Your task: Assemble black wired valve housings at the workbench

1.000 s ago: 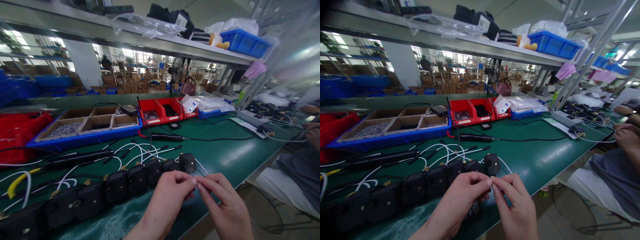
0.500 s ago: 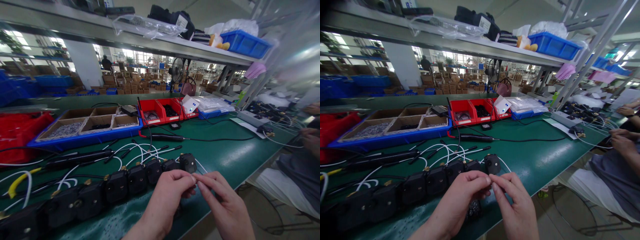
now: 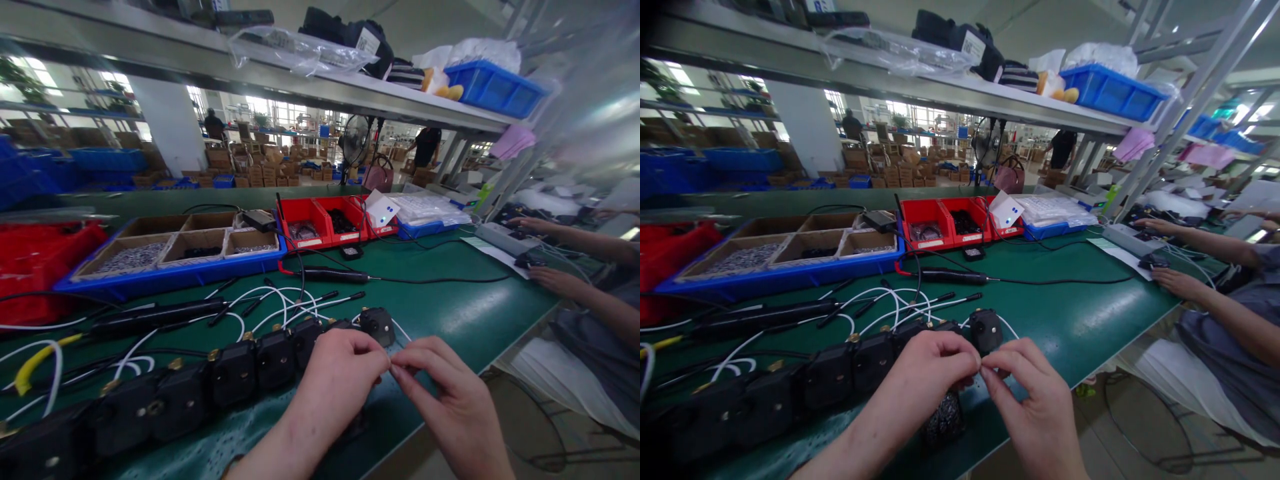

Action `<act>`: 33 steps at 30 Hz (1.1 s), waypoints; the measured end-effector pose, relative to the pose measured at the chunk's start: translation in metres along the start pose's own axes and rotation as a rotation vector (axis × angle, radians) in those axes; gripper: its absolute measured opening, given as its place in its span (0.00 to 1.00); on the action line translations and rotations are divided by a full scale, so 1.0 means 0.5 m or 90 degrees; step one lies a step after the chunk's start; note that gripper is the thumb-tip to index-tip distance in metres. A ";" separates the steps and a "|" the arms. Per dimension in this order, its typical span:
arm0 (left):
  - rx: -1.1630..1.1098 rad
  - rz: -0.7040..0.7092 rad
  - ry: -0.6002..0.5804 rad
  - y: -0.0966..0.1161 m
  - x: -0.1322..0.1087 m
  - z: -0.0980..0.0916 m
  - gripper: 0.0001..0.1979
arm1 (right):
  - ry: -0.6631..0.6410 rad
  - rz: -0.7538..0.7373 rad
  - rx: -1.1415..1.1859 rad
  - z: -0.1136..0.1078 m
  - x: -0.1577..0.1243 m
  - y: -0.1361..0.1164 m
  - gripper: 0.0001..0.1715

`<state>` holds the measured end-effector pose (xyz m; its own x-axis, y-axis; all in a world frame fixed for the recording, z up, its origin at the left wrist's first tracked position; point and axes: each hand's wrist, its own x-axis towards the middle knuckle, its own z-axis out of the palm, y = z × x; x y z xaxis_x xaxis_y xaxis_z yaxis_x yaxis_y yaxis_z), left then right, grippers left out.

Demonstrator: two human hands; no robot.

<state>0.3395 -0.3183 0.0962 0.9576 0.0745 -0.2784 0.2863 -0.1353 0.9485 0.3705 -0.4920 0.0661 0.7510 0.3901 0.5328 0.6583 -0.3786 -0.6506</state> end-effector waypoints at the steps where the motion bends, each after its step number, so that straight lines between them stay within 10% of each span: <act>1: 0.045 0.018 0.001 0.003 0.002 -0.004 0.10 | 0.001 -0.003 -0.004 0.003 0.001 0.003 0.06; 16: 0.437 0.104 -0.080 0.049 0.026 -0.025 0.21 | -0.014 0.021 -0.023 0.043 0.023 0.056 0.06; 23: 0.544 0.167 0.050 0.040 0.063 -0.046 0.23 | -0.021 0.054 -0.065 0.057 0.045 0.094 0.06; 33: 0.665 0.168 -0.082 0.051 0.120 -0.045 0.24 | -0.052 0.048 -0.123 0.063 0.061 0.093 0.06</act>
<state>0.4038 -0.2948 0.1072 0.9719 -0.1760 -0.1566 -0.1004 -0.9108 0.4004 0.4223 -0.4716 0.0349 0.7966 0.4185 0.4361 0.6044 -0.5601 -0.5665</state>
